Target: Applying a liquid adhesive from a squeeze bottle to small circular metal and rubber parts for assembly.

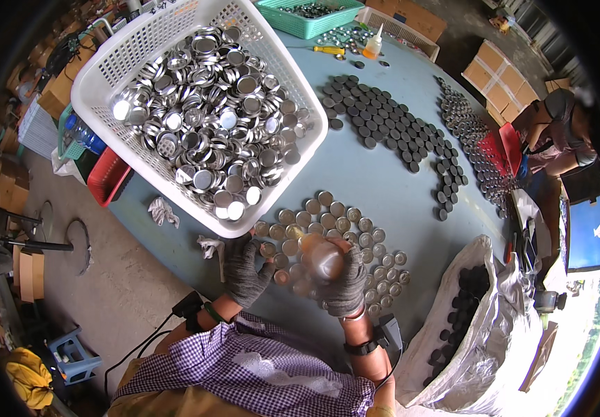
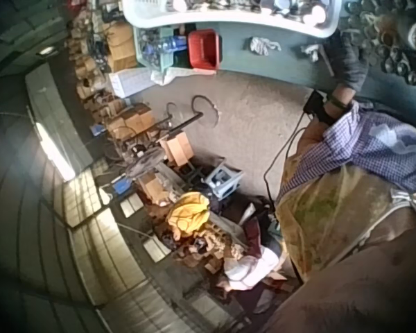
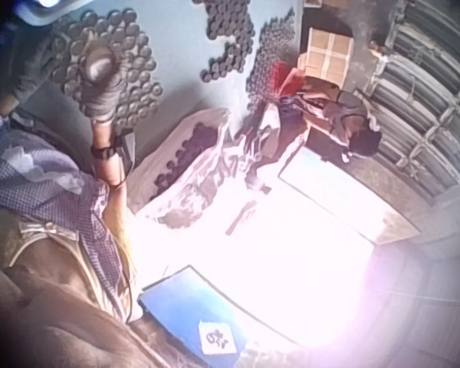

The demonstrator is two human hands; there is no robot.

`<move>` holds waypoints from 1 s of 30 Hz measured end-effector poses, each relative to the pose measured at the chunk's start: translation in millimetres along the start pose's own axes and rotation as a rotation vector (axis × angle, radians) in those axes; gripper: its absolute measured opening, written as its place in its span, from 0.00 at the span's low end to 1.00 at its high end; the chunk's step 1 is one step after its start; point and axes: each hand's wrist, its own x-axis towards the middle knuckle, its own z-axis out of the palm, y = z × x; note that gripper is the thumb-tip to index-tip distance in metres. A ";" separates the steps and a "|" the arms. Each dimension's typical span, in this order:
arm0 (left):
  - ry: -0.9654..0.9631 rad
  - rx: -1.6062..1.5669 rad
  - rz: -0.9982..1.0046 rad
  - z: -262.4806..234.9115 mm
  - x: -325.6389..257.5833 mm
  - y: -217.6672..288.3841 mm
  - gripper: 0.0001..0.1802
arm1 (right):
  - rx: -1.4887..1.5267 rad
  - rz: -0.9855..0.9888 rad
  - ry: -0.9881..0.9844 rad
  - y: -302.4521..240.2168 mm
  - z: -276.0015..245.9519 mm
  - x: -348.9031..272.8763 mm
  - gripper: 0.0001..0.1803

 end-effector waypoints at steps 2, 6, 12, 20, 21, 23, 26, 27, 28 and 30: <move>-0.028 0.010 0.017 -0.7 -0.6 -1.3 0.22 | 0.087 0.027 0.034 0.4 -2.5 -8.0 0.37; -0.022 0.005 0.006 -1.3 -0.9 0.4 0.22 | -0.006 0.007 0.034 -3.0 -10.4 -21.9 0.36; 0.017 -0.054 0.036 -1.4 0.6 -0.5 0.20 | 0.081 -0.007 -0.020 -10.1 -8.2 -26.3 0.31; 0.005 -0.071 0.027 -1.2 0.1 -0.1 0.21 | -0.058 -0.052 -0.066 -9.8 -6.5 -22.9 0.42; 0.019 -0.099 0.005 -1.6 0.2 0.2 0.21 | -0.042 -0.035 -0.068 -9.7 -7.3 -23.3 0.42; -0.001 -0.087 0.012 -2.2 0.1 0.5 0.21 | -0.104 -0.075 -0.048 -10.0 -8.8 -24.5 0.42; -0.001 -0.074 0.022 -1.7 0.1 0.2 0.21 | -0.138 -0.076 -0.039 -13.5 -10.8 -26.3 0.42; 0.019 -0.081 0.018 -1.5 -0.2 -0.2 0.21 | -0.127 -0.048 -0.050 -15.1 -11.2 -26.0 0.42; 0.003 -0.060 0.032 -1.4 -0.3 -0.6 0.21 | -0.122 -0.057 -0.037 -17.1 -11.3 -25.6 0.40; 0.019 -0.078 0.033 -1.0 -0.4 -1.3 0.21 | -0.118 -0.066 -0.025 -22.0 -12.0 -24.5 0.39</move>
